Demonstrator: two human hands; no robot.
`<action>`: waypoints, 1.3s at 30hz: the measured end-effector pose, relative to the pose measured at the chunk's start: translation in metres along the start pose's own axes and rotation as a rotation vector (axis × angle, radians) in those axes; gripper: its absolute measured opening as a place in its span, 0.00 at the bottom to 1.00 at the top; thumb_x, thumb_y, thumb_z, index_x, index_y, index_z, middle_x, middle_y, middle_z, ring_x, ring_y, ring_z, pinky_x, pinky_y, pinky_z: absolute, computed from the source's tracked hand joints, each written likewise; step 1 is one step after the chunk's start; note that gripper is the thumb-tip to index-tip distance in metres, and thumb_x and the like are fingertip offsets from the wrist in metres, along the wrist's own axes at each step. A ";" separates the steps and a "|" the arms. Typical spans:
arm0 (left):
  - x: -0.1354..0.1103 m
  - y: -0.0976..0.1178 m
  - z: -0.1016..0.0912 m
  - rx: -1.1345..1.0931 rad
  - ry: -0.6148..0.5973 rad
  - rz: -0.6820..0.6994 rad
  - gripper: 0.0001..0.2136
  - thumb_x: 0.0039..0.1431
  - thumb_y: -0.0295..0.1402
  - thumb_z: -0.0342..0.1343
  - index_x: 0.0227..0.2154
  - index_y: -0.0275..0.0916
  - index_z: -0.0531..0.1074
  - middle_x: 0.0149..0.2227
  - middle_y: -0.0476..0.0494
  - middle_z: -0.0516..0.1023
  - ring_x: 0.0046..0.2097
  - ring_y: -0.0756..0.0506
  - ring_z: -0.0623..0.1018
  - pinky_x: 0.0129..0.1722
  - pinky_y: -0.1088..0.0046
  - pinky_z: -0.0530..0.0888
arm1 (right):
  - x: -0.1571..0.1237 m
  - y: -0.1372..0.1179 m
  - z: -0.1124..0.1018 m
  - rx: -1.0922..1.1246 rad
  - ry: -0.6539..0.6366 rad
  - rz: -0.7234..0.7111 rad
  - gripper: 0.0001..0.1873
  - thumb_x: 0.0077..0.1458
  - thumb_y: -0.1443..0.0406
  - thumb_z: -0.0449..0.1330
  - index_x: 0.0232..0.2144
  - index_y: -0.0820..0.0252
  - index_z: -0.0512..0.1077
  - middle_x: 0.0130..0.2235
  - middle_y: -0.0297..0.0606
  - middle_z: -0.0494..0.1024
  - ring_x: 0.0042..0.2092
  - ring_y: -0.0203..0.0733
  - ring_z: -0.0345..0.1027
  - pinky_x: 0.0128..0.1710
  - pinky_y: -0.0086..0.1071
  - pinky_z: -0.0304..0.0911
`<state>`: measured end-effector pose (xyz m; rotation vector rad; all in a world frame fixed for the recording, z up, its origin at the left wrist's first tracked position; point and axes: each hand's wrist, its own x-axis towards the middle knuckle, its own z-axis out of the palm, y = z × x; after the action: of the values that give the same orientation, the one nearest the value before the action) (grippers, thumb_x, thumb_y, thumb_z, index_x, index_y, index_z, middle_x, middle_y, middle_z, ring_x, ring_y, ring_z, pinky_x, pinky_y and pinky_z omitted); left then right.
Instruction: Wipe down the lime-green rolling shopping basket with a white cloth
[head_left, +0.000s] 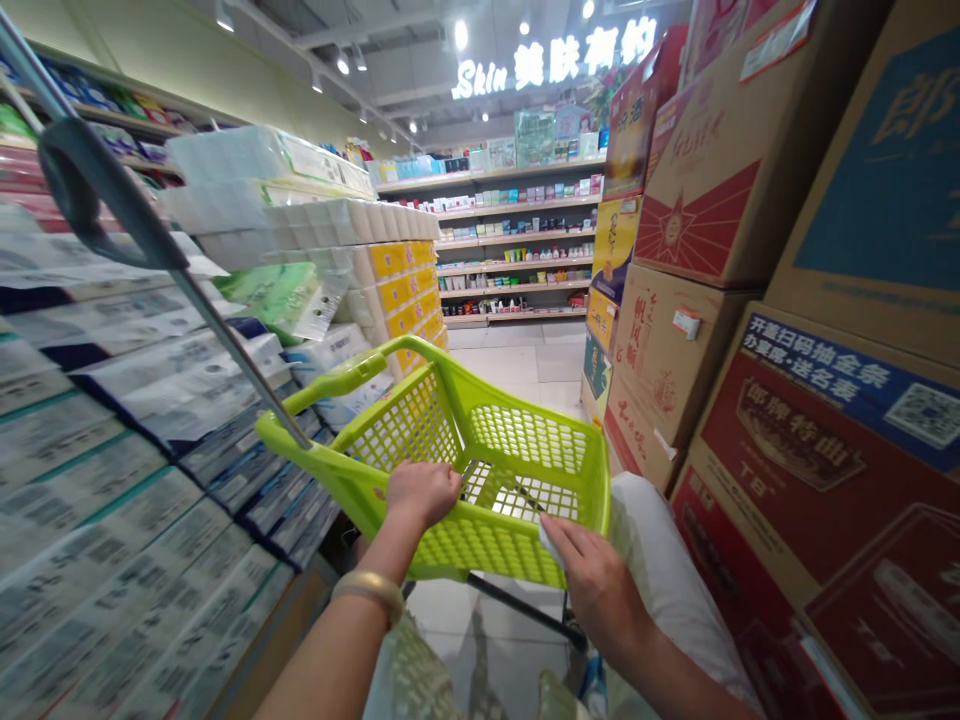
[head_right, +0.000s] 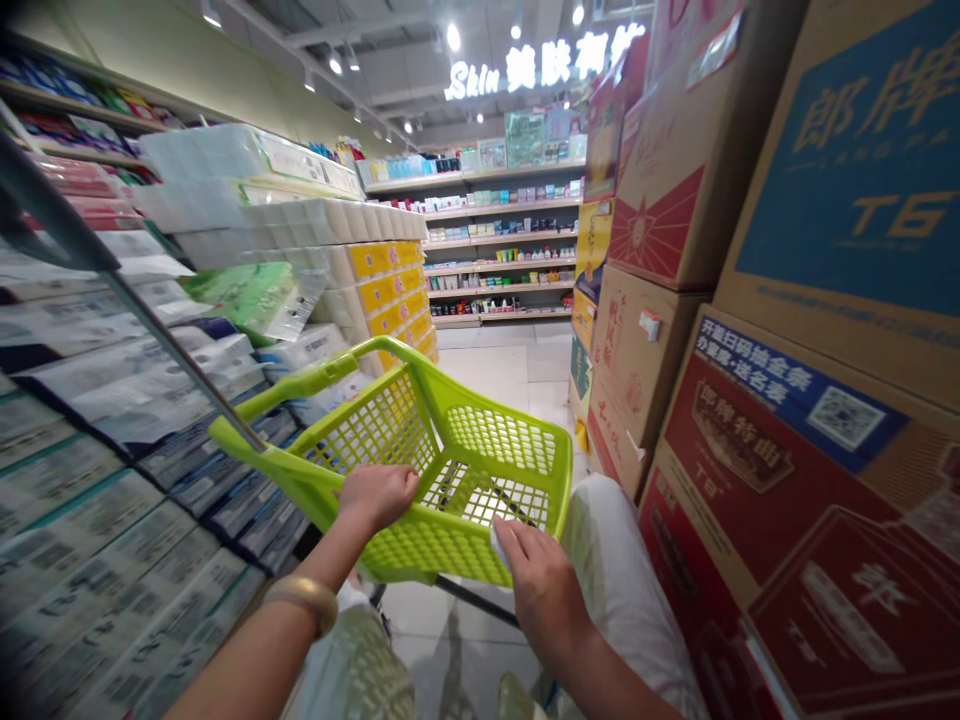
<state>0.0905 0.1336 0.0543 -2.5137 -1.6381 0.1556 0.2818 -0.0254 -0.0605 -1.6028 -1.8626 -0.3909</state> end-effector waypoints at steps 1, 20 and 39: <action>0.000 0.000 0.000 0.000 0.000 0.000 0.22 0.61 0.37 0.37 0.33 0.43 0.79 0.40 0.38 0.82 0.44 0.39 0.79 0.45 0.62 0.68 | 0.003 -0.003 0.002 -0.004 -0.007 0.011 0.29 0.54 0.79 0.47 0.57 0.60 0.64 0.48 0.44 0.76 0.48 0.42 0.71 0.47 0.35 0.68; 0.002 -0.002 0.003 -0.004 0.004 -0.014 0.21 0.61 0.38 0.38 0.33 0.42 0.79 0.40 0.39 0.82 0.44 0.40 0.79 0.45 0.63 0.68 | 0.020 -0.010 0.006 0.042 -0.070 -0.049 0.27 0.54 0.79 0.50 0.56 0.61 0.66 0.48 0.45 0.77 0.46 0.42 0.73 0.45 0.35 0.70; 0.002 -0.004 0.005 0.017 0.010 0.009 0.21 0.61 0.36 0.38 0.34 0.42 0.78 0.40 0.39 0.82 0.44 0.40 0.79 0.45 0.63 0.68 | 0.092 -0.080 0.036 0.013 -0.249 0.002 0.24 0.54 0.77 0.54 0.54 0.64 0.67 0.40 0.46 0.78 0.39 0.43 0.73 0.39 0.35 0.69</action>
<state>0.0868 0.1372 0.0501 -2.5055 -1.6155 0.1569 0.1906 0.0502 -0.0141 -1.7087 -2.0411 -0.1837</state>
